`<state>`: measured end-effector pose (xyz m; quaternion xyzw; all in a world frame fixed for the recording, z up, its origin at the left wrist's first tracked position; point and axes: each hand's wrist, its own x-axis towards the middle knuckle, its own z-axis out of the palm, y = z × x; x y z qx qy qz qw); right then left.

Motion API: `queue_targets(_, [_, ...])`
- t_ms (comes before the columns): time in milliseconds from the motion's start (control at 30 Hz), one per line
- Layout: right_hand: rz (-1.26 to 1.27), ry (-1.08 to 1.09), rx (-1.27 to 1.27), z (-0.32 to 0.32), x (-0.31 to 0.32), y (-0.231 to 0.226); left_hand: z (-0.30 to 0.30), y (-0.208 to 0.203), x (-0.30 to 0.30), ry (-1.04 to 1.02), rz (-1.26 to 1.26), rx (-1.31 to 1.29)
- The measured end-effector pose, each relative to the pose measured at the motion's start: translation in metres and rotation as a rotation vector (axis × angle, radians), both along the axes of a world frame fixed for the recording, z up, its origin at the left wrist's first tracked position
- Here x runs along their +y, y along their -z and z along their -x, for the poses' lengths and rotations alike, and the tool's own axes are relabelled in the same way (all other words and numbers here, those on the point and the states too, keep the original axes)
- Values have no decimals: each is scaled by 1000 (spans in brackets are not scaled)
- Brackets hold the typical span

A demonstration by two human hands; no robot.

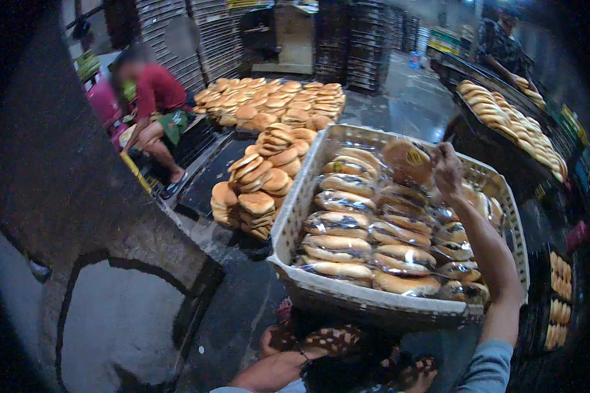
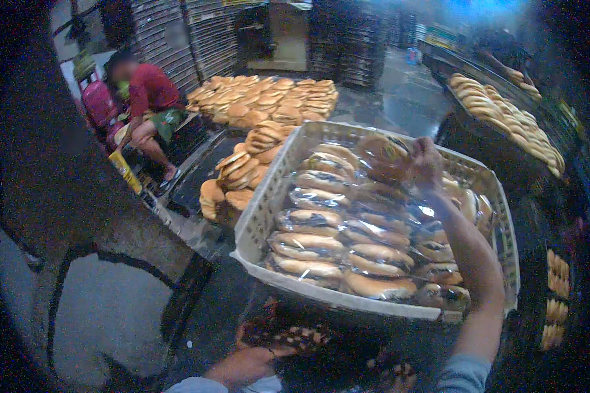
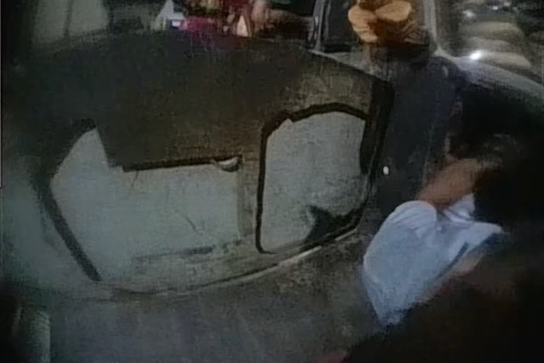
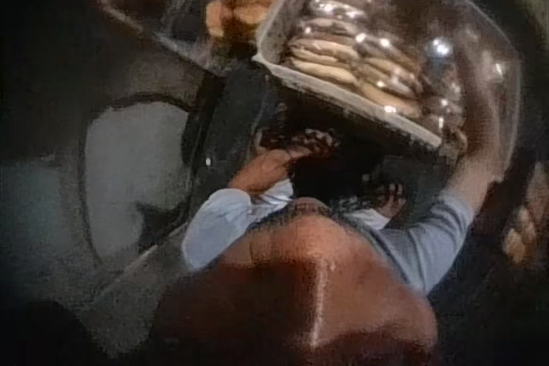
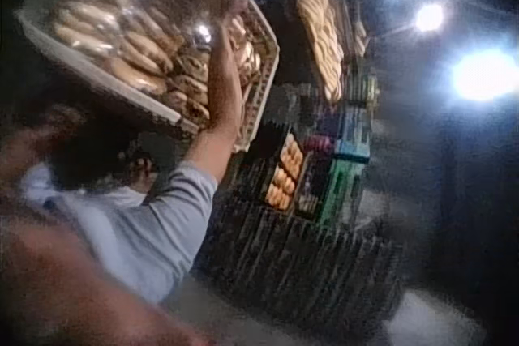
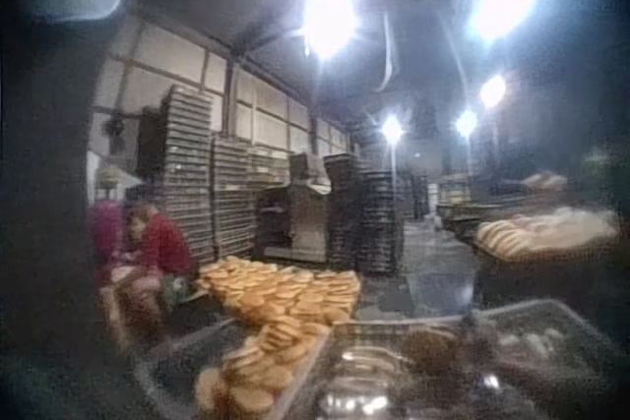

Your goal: The person repeatedly picks buns from a crate, places them into clear plastic bags, seals the bags, and returns them to the crate. The process is performed one at a time in a continuous loop.

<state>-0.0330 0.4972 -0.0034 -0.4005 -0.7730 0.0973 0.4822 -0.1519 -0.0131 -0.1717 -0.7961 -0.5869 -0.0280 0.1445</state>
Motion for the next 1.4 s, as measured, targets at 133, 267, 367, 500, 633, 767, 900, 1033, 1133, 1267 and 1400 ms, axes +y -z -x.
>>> queue_targets(133, [-68,18,106,12,-23,-28,7,-26,-23,-71,240,-452])
queue_targets(267, [-46,-203,249,-20,-50,-70,10,-61,-32,-105,389,-761])
queue_targets(367, [36,-449,236,-52,-119,-116,2,-85,-35,-112,509,-1057])
queue_targets(500, [123,-641,91,-128,-238,-150,-23,-55,67,58,886,-1518])
queue_targets(633, [481,-788,-69,-208,-329,-129,-69,-103,68,339,1118,-2088])
queue_targets(767, [521,-780,-345,-228,-361,-51,-104,-83,48,534,1163,-2175])
queue_targets(900, [586,-669,-101,-231,-378,-15,-119,-57,17,207,1130,-2301])
queue_targets(1033, [1036,-501,791,-247,-387,-2,-108,-37,-6,39,1025,-2625])
queue_targets(1133, [731,-449,1221,-234,-399,49,-78,-5,-11,-2,989,-2663])
queue_targets(1267, [605,-560,756,-189,-433,85,-90,-30,-3,98,701,-2579])
queue_targets(1400, [728,-393,987,-163,-448,96,-108,-34,-2,210,519,-2466])
